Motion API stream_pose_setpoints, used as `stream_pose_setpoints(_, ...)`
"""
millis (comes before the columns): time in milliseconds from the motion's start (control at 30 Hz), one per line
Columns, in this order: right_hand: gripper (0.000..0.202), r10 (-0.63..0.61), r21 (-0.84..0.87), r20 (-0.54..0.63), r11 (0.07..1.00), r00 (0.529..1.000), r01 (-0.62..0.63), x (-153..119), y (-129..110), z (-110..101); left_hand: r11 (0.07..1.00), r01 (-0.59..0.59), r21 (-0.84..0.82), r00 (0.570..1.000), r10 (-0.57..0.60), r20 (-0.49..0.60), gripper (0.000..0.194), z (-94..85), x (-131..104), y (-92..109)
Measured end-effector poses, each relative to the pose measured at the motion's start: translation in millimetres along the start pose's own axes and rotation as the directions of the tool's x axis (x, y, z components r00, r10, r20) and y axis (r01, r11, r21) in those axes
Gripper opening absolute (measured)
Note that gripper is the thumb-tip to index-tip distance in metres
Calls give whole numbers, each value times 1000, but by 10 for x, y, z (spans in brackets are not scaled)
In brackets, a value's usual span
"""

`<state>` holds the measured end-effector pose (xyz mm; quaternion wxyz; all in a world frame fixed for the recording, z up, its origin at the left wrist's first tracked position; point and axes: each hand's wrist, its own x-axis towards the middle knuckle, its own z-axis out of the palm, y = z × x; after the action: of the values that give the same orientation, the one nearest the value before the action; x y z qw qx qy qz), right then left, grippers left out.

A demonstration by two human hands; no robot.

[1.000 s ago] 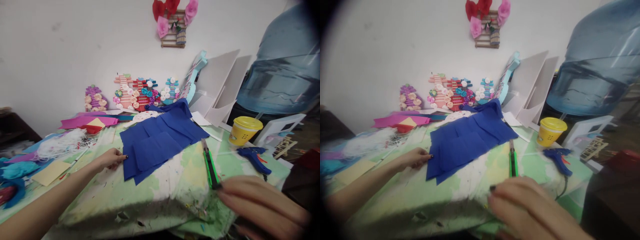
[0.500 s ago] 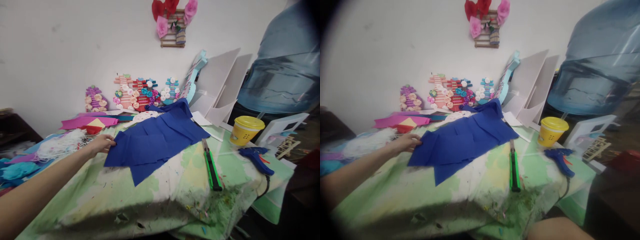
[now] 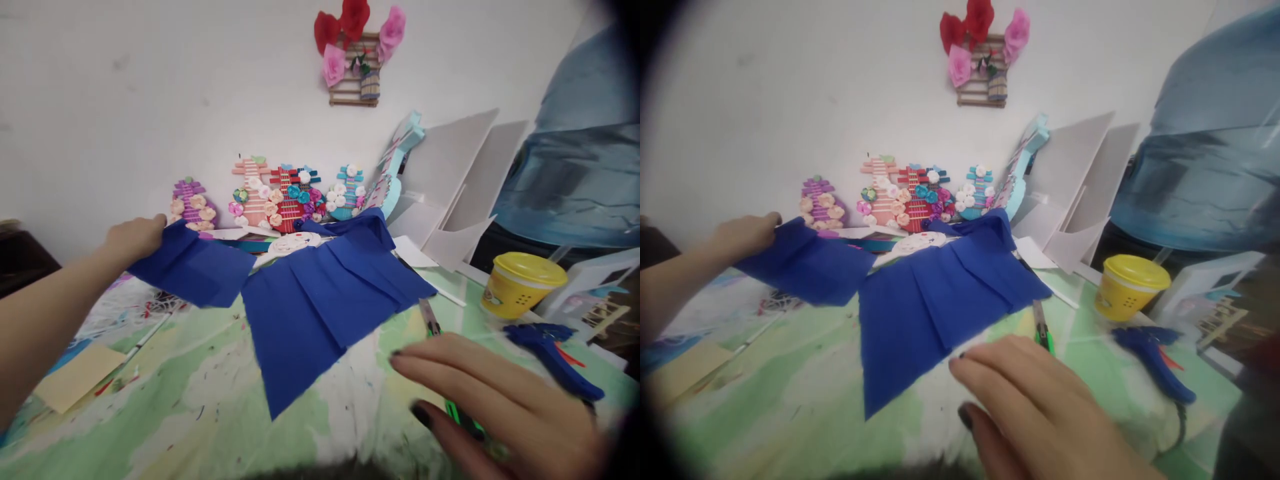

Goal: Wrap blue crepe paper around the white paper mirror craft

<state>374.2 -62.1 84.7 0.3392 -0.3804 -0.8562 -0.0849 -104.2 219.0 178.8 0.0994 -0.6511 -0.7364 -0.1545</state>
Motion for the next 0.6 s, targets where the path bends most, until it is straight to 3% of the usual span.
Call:
stream_pose_setpoints(67,51,-18,-98,138,995,990,32,243,82,141,992,-20,125,1000,22,-20,27,74,12,-72)
stream_pose_setpoints(167,48,-83,-160,405,974,910,160,393,218,469,973,-57,224,998,64,-26,29,233,3,-182)
stream_pose_setpoints(233,47,-132,-172,468,956,874,236,419,299,709,966,-63,250,996,75,-39,28,360,7,-240)
stream_pose_setpoints(333,39,-215,-190,442,926,871,325,446,390,1028,969,-73,235,992,95,-86,29,593,54,-220)
stream_pose_setpoints(467,30,-326,-220,376,878,868,425,516,471,1329,973,-213,87,974,218,-56,33,1030,165,129)
stream_pose_setpoints(533,26,-343,-228,391,863,854,451,563,492,1413,955,-296,-33,955,296,0,37,1291,214,398)
stream_pose_setpoints(600,22,-344,-227,428,854,836,468,612,491,1447,944,-299,-142,948,310,67,47,1536,254,652)
